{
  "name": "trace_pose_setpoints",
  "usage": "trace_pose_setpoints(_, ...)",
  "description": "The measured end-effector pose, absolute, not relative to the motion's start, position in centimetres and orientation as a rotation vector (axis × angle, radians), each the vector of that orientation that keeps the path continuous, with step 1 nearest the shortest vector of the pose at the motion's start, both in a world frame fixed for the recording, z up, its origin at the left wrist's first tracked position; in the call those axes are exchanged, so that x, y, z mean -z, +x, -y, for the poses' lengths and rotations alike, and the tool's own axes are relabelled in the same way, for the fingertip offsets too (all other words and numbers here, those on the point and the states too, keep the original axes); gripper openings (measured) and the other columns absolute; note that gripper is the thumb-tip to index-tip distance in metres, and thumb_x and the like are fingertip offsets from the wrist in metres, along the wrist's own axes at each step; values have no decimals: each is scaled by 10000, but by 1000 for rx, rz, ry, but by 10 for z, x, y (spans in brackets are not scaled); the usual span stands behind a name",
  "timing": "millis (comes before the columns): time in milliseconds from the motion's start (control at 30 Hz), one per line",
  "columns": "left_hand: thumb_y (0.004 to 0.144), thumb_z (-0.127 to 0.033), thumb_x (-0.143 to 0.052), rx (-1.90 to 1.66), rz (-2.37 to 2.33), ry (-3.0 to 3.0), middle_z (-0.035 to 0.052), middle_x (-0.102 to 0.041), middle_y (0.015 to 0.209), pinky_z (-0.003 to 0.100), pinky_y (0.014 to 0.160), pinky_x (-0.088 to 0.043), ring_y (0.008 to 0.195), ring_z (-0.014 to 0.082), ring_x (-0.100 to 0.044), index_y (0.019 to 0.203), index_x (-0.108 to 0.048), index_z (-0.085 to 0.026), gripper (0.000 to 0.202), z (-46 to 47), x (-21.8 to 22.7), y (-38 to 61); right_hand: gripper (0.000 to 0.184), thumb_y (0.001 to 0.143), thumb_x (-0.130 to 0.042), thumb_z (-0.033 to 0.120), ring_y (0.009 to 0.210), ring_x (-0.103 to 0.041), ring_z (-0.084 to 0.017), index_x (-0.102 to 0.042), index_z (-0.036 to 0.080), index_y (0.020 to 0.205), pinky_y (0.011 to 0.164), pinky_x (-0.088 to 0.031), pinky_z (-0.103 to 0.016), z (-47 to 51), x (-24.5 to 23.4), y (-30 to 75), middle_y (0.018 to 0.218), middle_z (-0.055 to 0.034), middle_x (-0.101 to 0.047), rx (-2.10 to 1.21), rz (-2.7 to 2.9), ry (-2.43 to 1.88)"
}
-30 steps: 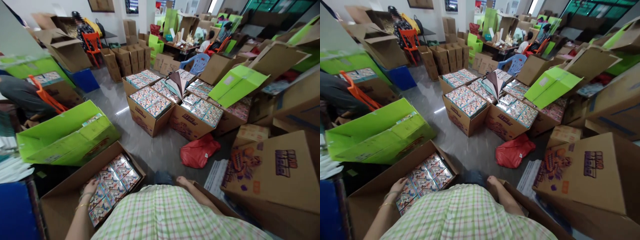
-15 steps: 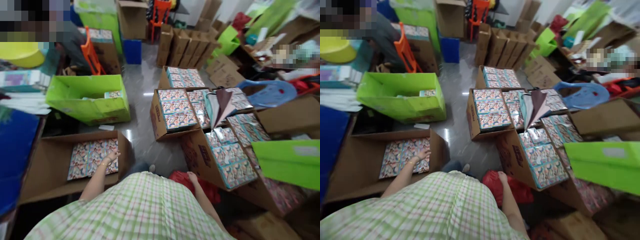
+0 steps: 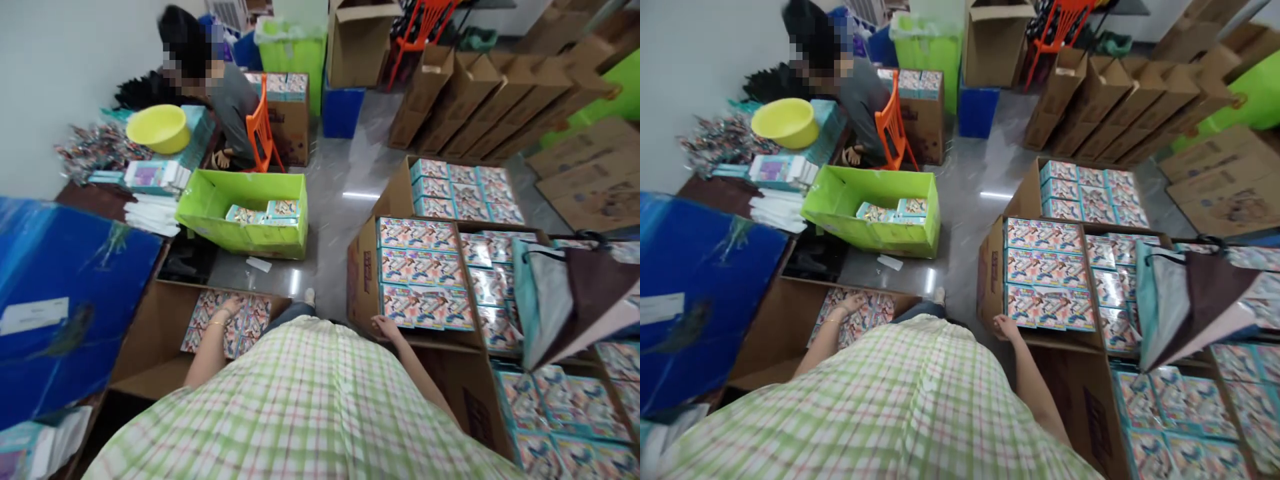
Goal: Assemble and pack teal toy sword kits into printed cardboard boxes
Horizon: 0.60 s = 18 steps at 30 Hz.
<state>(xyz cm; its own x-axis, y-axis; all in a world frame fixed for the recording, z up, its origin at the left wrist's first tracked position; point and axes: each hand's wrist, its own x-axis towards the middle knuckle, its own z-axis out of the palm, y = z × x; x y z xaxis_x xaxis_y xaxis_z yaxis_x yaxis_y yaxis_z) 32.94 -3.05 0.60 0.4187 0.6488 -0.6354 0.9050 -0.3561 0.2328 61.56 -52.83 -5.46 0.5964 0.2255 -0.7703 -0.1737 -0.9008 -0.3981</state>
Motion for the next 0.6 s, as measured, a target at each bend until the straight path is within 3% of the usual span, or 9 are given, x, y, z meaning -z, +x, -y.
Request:
trace_pose_setpoints(233,947,-340,-686,697,-1070,2122,159,-768,1288,312,1056,-532,1196,265,-728,1360,-686,-134,462,-32,19,528,275,875,-498,273,761,-647,-221,-625,211,639,718,-453,-279,457,49,739,691,-58,-693,-1025,-16,-2432)
trace_pose_setpoints(367,970,-259,-631,730,-976,2131,168,-760,1313,314,1046,-546,1197,250,-728,1405,-651,-109,461,-64,41,630,288,909,-499,309,808,-646,-235,-686,193,723,735,-429,-284,437,61,811,762,-81,-721,-895,-128,-2499)
trace_pose_setpoints(467,972,-259,-618,746,-982,2154,162,-774,1273,335,1024,-560,1191,263,-729,1379,-663,-111,436,-94,49,695,313,950,-477,316,865,-655,-236,-729,170,836,751,-428,-280,421,74,877,853,-100,-747,-811,-194,-2538)
trace_pose_setpoints(600,973,-299,-657,816,-1032,2195,143,-798,1112,384,982,-587,1091,280,-759,1284,-700,-100,372,-137,39,767,303,980,-491,276,861,-648,-221,-726,162,828,756,-443,-281,398,90,973,837,-100,-737,-797,-300,-2556)
